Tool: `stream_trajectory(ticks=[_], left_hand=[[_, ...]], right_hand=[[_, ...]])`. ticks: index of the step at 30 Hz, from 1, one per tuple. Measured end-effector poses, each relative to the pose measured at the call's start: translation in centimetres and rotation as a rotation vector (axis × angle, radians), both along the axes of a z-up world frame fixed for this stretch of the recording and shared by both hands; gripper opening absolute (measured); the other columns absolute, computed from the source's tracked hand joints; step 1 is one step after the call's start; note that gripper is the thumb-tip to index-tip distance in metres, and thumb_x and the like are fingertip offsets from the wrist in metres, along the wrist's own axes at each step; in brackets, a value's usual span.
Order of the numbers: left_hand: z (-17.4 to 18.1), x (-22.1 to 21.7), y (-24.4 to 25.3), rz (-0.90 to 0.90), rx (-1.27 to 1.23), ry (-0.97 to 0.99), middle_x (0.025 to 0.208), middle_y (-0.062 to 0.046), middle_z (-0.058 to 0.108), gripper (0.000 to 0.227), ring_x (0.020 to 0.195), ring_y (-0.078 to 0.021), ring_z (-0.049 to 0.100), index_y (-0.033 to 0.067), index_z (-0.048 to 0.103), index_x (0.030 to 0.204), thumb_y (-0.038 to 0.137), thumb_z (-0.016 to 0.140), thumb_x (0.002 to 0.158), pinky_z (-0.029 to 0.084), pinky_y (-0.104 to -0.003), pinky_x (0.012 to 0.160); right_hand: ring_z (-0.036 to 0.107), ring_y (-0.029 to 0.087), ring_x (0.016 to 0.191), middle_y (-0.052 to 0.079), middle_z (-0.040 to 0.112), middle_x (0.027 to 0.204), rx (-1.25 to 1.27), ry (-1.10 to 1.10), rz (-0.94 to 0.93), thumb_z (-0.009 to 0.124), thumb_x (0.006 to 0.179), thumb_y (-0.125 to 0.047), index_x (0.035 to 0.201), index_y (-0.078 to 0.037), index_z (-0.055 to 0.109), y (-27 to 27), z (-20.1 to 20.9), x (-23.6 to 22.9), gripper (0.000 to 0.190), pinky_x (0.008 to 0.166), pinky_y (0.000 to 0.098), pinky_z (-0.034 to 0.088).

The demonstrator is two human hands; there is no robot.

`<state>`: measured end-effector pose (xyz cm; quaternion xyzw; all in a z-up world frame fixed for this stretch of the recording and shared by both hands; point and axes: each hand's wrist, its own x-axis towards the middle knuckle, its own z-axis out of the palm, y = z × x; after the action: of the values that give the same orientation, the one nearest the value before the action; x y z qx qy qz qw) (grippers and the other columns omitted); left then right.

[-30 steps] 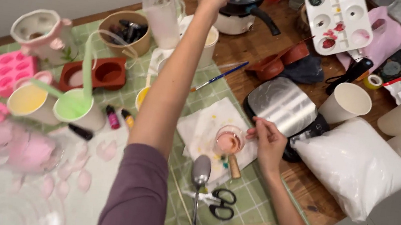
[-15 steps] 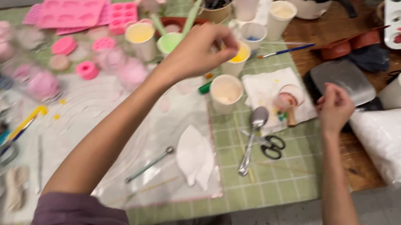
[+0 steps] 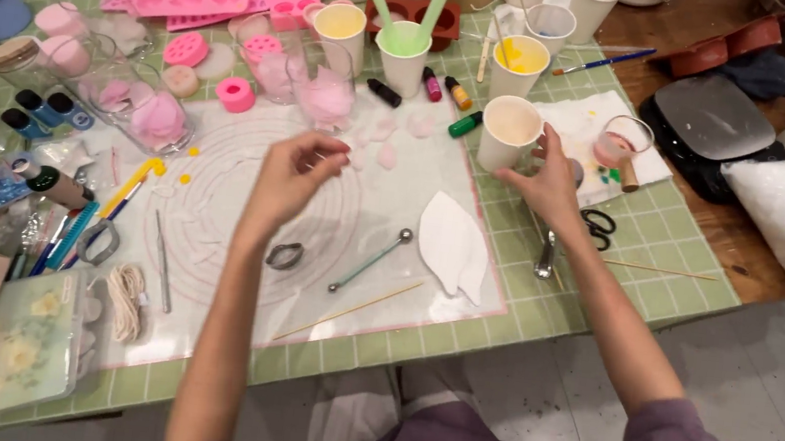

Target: Shaping wax petals and assembling a flower core for candle making.

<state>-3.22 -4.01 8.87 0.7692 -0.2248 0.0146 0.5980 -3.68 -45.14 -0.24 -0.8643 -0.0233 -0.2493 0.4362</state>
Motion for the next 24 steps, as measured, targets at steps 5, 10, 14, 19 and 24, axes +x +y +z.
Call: stream_trajectory(ticks=[5, 10, 14, 19, 24], left_hand=[[-1.6, -1.3, 1.6, 0.025, -0.042, 0.078, 0.092, -0.004, 0.074, 0.016, 0.085, -0.008, 0.068, 0.0013, 0.073, 0.108, 0.01, 0.072, 0.095, 0.053, -0.024, 0.075], [-2.1, -0.8, 3.3, 0.017, -0.172, 0.142, 0.094, -0.004, 0.076, 0.017, 0.084, -0.0105, 0.069, 0.001, 0.072, 0.11, 0.012, 0.068, 0.097, 0.055, -0.026, 0.077], [-2.6, -0.1, 3.7, 0.028, -0.145, 0.179, 0.093, -0.005, 0.076, 0.017, 0.083, -0.0111, 0.07, 0.001, 0.072, 0.109, 0.012, 0.067, 0.097, 0.055, -0.026, 0.076], [-3.9, 1.2, 2.9, -0.033, -0.182, 0.186, 0.094, -0.005, 0.076, 0.016, 0.083, -0.0111, 0.069, 0.0008, 0.072, 0.109, 0.012, 0.067, 0.098, 0.057, -0.027, 0.077], [-3.8, 2.2, 1.0, -0.016, -0.176, 0.193, 0.093, -0.006, 0.075, 0.017, 0.082, -0.0114, 0.07, 0.0002, 0.072, 0.109, 0.012, 0.067, 0.097, 0.057, -0.027, 0.077]], right_hand=[[0.069, 0.031, 0.112, 0.018, 0.067, 0.129, -0.05, 0.06, -0.103, 0.098, 0.07, -0.025, 0.143, -0.001, 0.044, 2.7, 0.4, 2.5, 0.094, 0.096, 0.0437, 0.056], [0.069, 0.031, 0.118, 0.017, 0.068, 0.13, -0.063, -0.072, -0.024, 0.095, 0.072, -0.019, 0.141, -0.002, 0.045, 3.2, 1.0, 2.3, 0.086, 0.097, 0.0425, 0.057], [0.068, 0.035, 0.12, 0.018, 0.069, 0.129, -0.18, -0.151, 0.02, 0.092, 0.077, -0.014, 0.138, -0.001, 0.048, 4.0, 2.6, 0.2, 0.077, 0.098, 0.0439, 0.056], [0.068, 0.033, 0.117, 0.016, 0.069, 0.125, -0.268, -0.161, -0.019, 0.09, 0.081, -0.012, 0.136, -0.001, 0.053, 4.1, 3.6, -1.2, 0.068, 0.097, 0.0425, 0.056], [0.069, 0.03, 0.121, 0.015, 0.068, 0.132, 0.287, -0.207, -0.08, 0.092, 0.08, -0.01, 0.14, 0.0, 0.05, -3.8, -0.7, 6.3, 0.074, 0.105, 0.0397, 0.056]])
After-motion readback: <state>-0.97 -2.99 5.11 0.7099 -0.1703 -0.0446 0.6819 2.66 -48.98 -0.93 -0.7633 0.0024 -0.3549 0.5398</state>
